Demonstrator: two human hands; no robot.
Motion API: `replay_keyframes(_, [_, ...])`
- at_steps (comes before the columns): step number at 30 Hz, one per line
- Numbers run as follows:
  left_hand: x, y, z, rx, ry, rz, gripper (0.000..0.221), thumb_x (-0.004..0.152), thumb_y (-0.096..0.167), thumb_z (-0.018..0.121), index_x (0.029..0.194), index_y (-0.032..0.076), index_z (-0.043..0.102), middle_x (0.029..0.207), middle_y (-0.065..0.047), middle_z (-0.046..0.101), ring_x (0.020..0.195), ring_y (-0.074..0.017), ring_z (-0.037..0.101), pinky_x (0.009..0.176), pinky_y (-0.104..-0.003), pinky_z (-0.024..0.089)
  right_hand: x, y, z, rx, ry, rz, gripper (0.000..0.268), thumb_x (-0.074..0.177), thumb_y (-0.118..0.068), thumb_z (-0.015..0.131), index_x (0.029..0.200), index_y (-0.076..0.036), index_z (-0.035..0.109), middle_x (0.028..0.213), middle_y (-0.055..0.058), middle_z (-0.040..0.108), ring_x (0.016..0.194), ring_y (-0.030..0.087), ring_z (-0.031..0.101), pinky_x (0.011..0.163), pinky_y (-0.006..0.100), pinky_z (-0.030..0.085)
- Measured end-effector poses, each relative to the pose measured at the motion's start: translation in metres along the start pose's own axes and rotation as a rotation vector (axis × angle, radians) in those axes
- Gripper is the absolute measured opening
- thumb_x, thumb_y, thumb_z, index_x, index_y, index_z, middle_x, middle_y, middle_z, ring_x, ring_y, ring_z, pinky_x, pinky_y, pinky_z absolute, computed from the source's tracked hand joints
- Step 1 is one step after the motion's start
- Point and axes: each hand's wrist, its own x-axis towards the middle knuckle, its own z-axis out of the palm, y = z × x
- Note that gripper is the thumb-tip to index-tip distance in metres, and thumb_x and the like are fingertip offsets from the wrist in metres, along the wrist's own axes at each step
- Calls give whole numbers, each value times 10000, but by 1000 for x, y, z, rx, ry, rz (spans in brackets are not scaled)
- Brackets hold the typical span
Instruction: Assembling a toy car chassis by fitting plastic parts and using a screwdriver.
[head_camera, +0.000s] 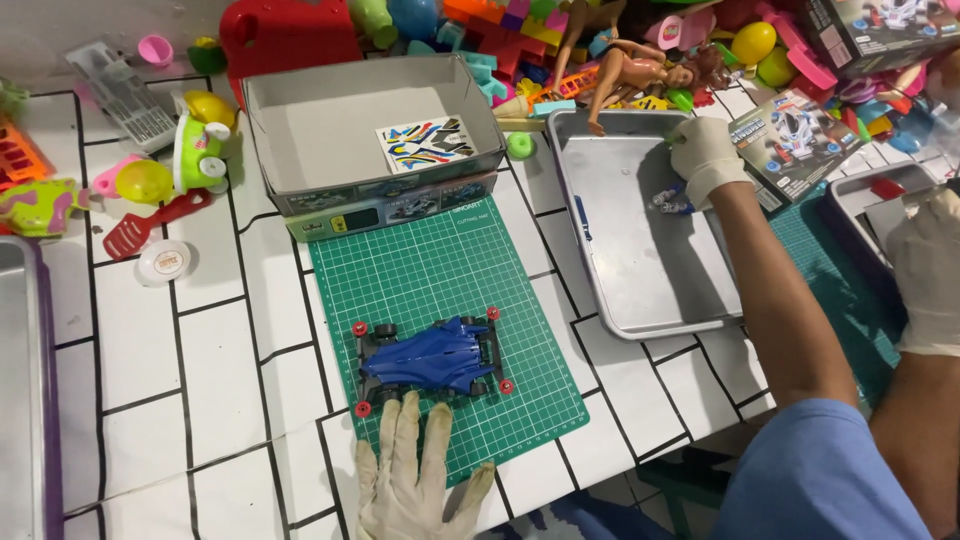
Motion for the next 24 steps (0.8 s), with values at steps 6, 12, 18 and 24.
replay_keyframes(6, [0,-1,1,65,-17,20,799,874,737,434,1459,205,544,1563,-141,502,1409,-330,528,1284,-512,135,-28,7,-37,378,286,-121,331,875,38,562,973,-119,837,1002,109,771,902,318,673,803,433,578])
replay_keyframes(12, [0,-1,0,56,-24,12,818,860,752,472,1474,214,520,1584,-131,481,1430,-322,509,1232,-522,269,-83,-41,-110,120,-223,141,314,844,-41,621,1091,-96,808,959,175,751,819,378,678,670,501,569])
replay_keyframes(18, [-3,-1,4,118,-71,-4,883,791,820,493,1486,275,504,1622,-78,435,1451,-276,493,1158,-527,396,-121,-75,-143,-57,-415,54,364,870,-235,578,1151,-276,806,1078,2,799,1049,307,675,1017,439,398])
replay_keyframes(24, [-3,-1,4,27,-30,2,837,877,745,463,1515,204,486,1606,-140,451,1440,-333,498,1268,-532,207,-101,-41,-103,-92,-386,67,306,837,-241,725,1123,-244,832,1105,47,764,1167,345,474,850,467,496])
